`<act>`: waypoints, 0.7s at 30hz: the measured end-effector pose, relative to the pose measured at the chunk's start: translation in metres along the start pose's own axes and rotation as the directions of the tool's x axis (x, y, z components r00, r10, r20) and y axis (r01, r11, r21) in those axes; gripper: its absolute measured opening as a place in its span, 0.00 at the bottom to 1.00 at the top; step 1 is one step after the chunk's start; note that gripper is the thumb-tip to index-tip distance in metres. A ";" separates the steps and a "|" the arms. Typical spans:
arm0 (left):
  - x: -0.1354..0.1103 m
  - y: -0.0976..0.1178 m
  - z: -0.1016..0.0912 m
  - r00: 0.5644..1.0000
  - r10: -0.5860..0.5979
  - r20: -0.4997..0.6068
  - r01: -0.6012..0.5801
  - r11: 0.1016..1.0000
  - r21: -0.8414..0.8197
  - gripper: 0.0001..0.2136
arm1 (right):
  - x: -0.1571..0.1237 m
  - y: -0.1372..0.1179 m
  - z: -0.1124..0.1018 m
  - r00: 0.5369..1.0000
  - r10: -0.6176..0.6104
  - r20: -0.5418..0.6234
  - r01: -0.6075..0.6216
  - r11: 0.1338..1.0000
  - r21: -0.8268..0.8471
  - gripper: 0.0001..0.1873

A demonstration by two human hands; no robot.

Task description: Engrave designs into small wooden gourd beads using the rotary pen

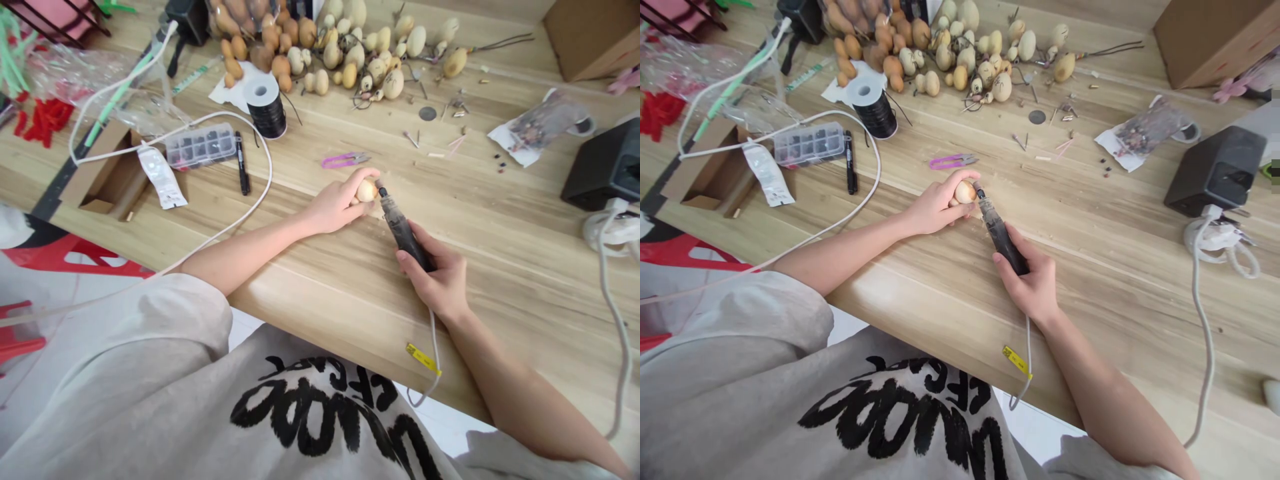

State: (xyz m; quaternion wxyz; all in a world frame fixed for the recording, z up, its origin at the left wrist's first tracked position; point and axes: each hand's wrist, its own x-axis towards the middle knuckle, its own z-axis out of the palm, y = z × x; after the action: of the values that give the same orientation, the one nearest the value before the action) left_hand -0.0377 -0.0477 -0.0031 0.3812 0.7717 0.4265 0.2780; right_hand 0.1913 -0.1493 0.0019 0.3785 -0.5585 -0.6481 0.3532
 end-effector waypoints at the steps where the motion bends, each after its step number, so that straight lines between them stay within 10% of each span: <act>1: 0.000 0.000 0.000 1.000 0.000 0.003 0.000 1.000 -0.018 0.22 | 0.000 0.000 0.000 1.000 0.000 0.001 0.000 1.000 -0.005 0.28; 21: 0.000 0.004 -0.002 1.000 0.017 -0.024 -0.014 0.995 0.096 0.20 | 0.000 -0.002 0.001 1.000 0.024 -0.009 -0.024 1.000 0.003 0.27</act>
State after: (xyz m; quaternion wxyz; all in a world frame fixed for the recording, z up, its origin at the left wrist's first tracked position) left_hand -0.0372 -0.0483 0.0008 0.3362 0.7888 0.4381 0.2697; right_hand 0.1897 -0.1495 0.0037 0.3782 -0.5672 -0.6392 0.3560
